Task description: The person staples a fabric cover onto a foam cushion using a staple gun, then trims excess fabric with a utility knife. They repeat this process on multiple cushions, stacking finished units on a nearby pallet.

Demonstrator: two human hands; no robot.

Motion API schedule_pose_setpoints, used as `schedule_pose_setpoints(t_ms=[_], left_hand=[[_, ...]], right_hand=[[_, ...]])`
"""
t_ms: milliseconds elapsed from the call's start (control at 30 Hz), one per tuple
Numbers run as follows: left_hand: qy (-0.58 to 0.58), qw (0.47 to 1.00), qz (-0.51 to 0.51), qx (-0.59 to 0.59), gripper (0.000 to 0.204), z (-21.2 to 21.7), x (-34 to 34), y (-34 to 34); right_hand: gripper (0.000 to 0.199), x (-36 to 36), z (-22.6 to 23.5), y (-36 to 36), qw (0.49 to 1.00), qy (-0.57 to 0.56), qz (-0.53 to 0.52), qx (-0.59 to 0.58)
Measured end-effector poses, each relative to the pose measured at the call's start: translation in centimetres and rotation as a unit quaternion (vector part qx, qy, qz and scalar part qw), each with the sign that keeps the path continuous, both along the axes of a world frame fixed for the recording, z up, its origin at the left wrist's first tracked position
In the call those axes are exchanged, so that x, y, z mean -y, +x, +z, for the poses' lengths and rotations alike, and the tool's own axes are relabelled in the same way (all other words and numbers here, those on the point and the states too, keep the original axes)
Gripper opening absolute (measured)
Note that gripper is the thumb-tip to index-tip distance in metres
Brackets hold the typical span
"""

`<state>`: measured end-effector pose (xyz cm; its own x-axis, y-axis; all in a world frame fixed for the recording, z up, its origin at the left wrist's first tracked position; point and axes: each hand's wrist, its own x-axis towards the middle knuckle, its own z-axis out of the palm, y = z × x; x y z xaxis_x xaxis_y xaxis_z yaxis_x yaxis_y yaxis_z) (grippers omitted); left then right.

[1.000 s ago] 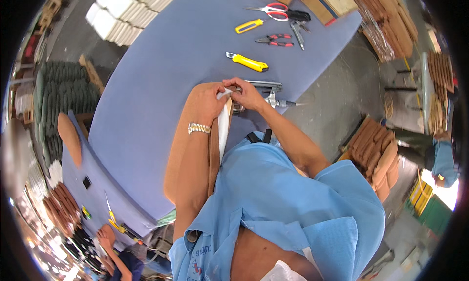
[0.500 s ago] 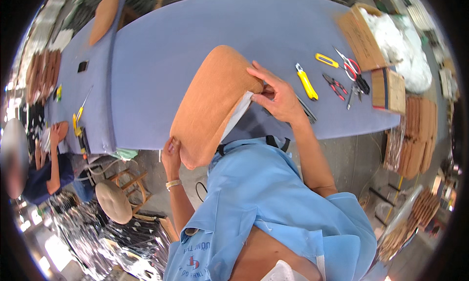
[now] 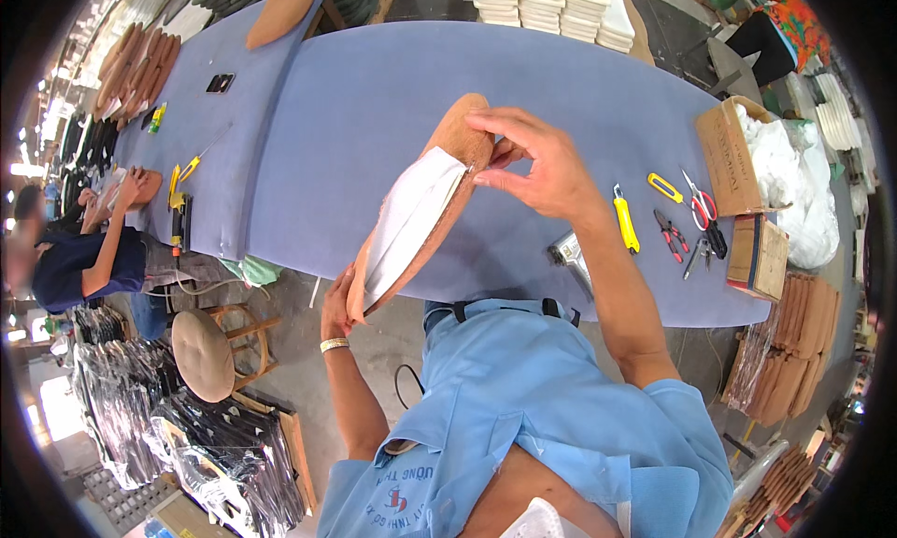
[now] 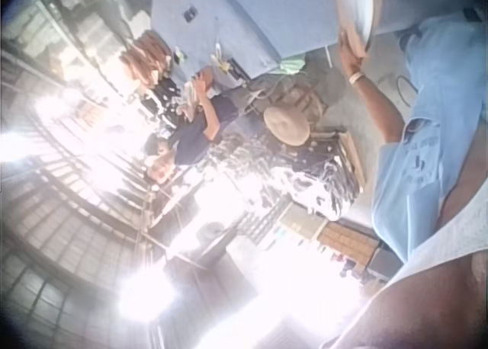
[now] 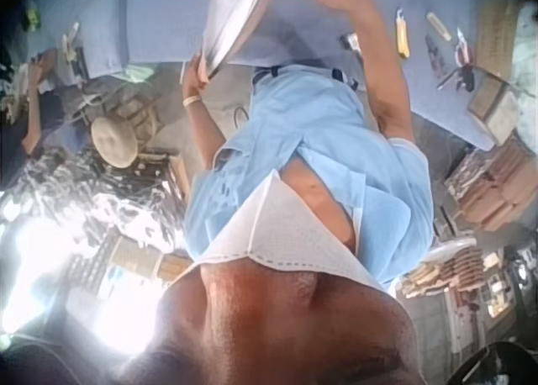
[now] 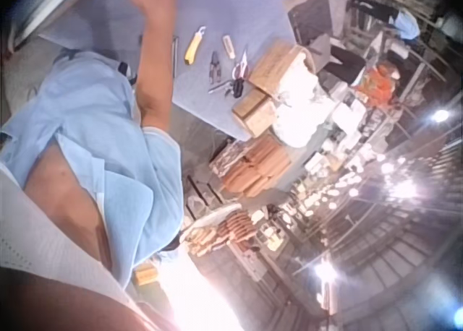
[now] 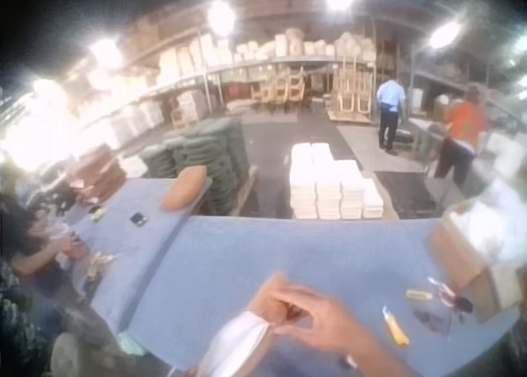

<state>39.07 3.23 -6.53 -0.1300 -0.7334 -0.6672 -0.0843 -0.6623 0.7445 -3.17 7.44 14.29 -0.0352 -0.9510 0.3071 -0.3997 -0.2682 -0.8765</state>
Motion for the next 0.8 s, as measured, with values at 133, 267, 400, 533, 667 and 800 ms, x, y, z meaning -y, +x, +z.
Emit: schedule_pose_setpoints(t_ms=[133, 267, 400, 533, 667, 800], left_hand=[[0.033, 0.997, -0.049, 0.044, 0.056, 1.1, 2.1, 0.9], [-0.068, 0.979, -0.167, 0.099, 0.052, 2.0, 2.8, 1.2], [-0.018, 0.989, -0.131, 0.071, 0.045, 2.4, 3.2, 1.0], [0.045, 0.992, -0.107, 0.042, 0.041, 2.6, 4.1, 1.0], [0.012, 0.986, -0.157, 0.055, 0.040, 1.3, 5.2, 1.9], [0.022, 0.993, -0.117, 0.017, 0.044, 0.9, 5.0, 2.5]], right_hand=[[0.059, 0.4, -0.3, 0.3, 0.999, -0.034, -0.011, 0.015], [0.058, -0.1, -0.2, 0.4, 0.999, -0.013, -0.030, 0.008], [0.056, -0.5, -0.4, 0.5, 0.999, 0.001, -0.039, 0.020], [0.055, -0.7, -0.7, 0.5, 0.998, 0.001, -0.051, 0.028], [0.056, -0.6, -0.8, 0.3, 0.998, 0.000, -0.055, 0.031], [0.054, -0.2, -1.4, 0.5, 0.998, -0.006, -0.049, 0.044]])
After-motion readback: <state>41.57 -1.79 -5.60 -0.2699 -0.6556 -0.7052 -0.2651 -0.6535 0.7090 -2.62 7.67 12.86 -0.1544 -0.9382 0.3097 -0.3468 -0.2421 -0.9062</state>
